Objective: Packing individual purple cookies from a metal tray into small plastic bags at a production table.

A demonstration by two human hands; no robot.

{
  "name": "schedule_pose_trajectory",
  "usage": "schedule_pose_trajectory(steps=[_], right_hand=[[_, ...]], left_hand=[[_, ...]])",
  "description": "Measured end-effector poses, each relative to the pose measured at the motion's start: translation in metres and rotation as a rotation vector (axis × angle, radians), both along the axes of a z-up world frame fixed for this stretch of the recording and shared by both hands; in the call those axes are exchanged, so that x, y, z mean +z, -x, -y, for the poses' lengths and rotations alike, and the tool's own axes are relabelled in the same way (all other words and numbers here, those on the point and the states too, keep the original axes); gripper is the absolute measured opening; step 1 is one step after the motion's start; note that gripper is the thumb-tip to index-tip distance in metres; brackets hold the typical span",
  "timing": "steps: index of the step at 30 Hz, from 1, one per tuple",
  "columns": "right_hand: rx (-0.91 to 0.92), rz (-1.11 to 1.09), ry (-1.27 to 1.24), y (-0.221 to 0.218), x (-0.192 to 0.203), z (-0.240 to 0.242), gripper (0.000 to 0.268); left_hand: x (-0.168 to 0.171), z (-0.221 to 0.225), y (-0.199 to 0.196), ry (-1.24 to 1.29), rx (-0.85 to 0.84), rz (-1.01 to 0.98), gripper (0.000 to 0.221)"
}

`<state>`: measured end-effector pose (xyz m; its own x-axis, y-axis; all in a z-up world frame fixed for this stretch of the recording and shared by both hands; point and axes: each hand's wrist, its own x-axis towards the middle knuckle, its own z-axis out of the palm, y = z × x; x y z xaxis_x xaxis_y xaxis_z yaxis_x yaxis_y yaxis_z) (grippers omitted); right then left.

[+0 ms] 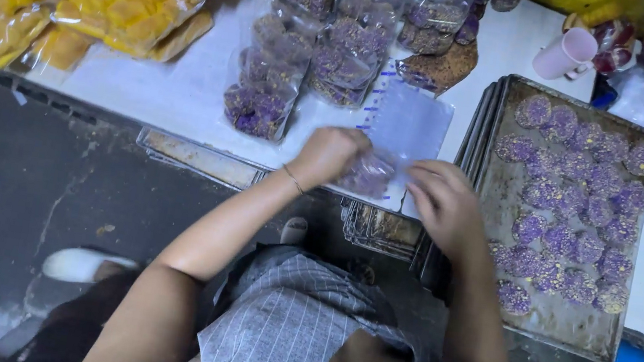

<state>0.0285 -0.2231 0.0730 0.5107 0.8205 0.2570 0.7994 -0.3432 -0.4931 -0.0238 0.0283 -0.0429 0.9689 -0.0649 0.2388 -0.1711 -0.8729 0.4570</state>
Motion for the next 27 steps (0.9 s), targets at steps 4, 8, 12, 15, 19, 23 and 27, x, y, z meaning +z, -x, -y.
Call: schedule_pose_trajectory(steps=[4,8,12,15,19,23,27], right_hand=[[-0.369,-0.095,-0.056,0.008,0.022,0.07,0.028],[-0.723,-0.001,-0.114,0.027,0.002,0.131,0.038],[-0.804,0.058,-0.113,0.025,-0.019,0.148,0.04],[-0.729,0.005,-0.079,0.034,0.002,0.125,0.015],[-0.536,-0.036,-0.049,0.031,0.003,0.13,0.018],[-0.433,-0.195,-0.117,0.039,-0.025,0.129,0.026],[-0.326,-0.136,-0.136,0.034,-0.019,0.082,0.061]], left_hand=[[-0.016,-0.076,-0.038,-0.268,0.215,0.006,0.011],[0.027,-0.059,-0.025,-0.398,0.451,0.312,0.036],[-0.014,0.051,-0.048,-0.011,0.273,0.454,0.025],[-0.05,0.103,-0.047,0.277,0.2,-0.248,0.061],[-0.118,0.101,-0.086,0.18,0.344,-0.251,0.019],[-0.071,0.091,-0.078,0.101,0.338,0.165,0.029],[-0.026,0.131,-0.045,-0.144,0.13,0.324,0.022]])
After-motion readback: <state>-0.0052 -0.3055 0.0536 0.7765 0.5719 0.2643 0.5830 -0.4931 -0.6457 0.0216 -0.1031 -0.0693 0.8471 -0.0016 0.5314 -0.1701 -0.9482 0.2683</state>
